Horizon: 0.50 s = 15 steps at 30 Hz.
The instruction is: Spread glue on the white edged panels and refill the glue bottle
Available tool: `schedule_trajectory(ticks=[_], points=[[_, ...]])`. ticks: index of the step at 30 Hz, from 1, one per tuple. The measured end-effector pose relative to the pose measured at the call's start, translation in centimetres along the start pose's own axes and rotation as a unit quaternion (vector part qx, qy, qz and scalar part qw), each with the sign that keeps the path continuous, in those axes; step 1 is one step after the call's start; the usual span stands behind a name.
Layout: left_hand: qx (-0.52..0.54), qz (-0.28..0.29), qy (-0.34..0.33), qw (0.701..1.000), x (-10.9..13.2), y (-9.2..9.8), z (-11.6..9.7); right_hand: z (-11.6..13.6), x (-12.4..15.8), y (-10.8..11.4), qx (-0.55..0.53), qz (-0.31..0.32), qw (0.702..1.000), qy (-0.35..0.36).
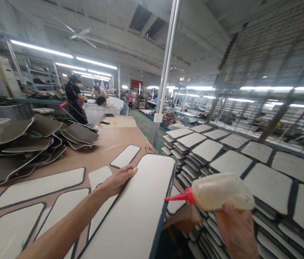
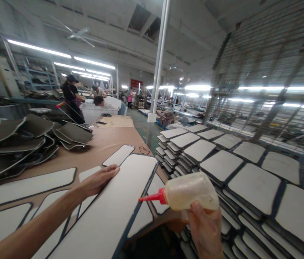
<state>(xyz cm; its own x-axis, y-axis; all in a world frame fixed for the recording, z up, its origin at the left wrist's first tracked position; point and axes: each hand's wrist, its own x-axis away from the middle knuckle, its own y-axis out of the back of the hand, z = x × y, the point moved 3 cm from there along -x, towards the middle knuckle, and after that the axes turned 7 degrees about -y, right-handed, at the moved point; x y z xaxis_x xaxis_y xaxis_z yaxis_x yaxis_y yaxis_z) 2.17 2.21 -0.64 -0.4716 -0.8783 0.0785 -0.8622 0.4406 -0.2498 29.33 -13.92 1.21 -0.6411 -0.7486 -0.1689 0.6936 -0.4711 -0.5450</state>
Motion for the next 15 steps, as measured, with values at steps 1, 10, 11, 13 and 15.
schedule_trajectory(ticks=[1, 10, 11, 13, 15], points=[[0.002, -0.006, 0.003, 1.0, -0.1, 0.0, -0.1, 0.1, 0.1, -0.1, 0.0, -0.002, 1.0, -0.003], [0.023, -0.022, 0.003, 0.999, -1.5, -0.5, -1.4, 0.8, 0.9, -0.7, 0.012, 0.004, 1.0, 0.005], [0.025, -0.023, 0.002, 0.999, -1.7, -0.4, -1.5, 0.9, 1.0, -0.7, 0.016, 0.008, 1.0, 0.009], [0.026, -0.023, -0.001, 0.999, -2.2, -0.4, -1.6, 1.1, 1.3, -0.8, 0.02, 0.014, 1.0, 0.013], [0.027, -0.023, -0.003, 0.999, -2.7, -0.3, -1.6, 1.2, 1.5, -0.8, 0.021, 0.014, 1.0, 0.013]])
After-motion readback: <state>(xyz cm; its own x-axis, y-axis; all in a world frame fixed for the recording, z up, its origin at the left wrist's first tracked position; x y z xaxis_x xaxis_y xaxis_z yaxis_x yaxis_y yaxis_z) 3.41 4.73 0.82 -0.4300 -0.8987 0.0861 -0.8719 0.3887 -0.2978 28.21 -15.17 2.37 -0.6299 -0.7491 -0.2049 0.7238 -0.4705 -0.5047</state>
